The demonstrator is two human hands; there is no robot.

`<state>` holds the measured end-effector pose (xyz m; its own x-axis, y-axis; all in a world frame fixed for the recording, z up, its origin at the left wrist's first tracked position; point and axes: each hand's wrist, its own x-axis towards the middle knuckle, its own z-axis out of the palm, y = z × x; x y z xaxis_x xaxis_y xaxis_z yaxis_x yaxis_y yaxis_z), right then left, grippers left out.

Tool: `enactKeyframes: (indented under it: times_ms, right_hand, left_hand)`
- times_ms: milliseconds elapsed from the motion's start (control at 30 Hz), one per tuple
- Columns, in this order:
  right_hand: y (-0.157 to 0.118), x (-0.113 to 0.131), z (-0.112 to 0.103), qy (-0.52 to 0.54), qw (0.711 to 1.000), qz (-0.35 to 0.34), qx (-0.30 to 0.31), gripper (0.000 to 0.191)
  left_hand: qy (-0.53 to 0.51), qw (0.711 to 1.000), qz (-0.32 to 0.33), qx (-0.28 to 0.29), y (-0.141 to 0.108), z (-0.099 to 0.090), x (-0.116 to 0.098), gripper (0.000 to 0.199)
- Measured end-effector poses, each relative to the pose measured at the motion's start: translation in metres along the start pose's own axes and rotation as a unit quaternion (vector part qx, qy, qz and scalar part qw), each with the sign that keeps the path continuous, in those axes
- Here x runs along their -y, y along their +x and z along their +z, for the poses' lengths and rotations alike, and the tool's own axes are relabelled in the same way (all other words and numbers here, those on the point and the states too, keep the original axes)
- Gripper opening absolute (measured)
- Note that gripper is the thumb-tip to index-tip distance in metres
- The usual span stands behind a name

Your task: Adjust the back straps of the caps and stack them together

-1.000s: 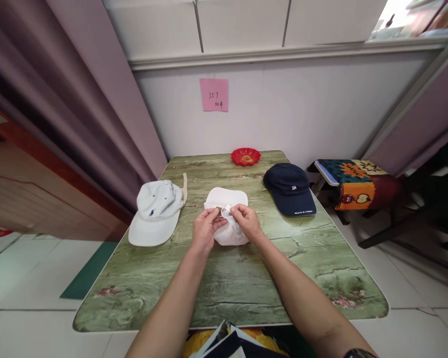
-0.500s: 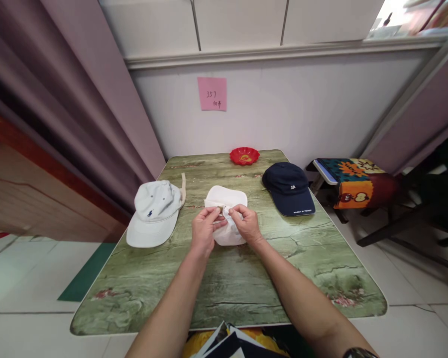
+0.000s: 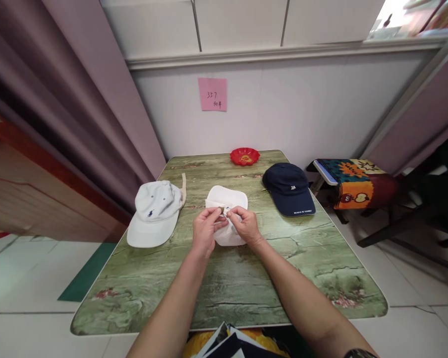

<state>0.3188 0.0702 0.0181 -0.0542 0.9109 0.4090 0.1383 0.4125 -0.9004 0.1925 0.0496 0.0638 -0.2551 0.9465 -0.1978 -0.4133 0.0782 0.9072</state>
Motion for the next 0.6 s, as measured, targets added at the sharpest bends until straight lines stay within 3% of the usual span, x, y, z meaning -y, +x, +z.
enactKeyframes:
  times_ms: [600]
  right_hand:
    - [0.0024, -0.0023, -0.005, -0.01, 0.999, -0.023, 0.031, 0.024]
  left_hand:
    - [0.104, 0.993, 0.043, 0.033, -0.0043, -0.004, -0.001, 0.036]
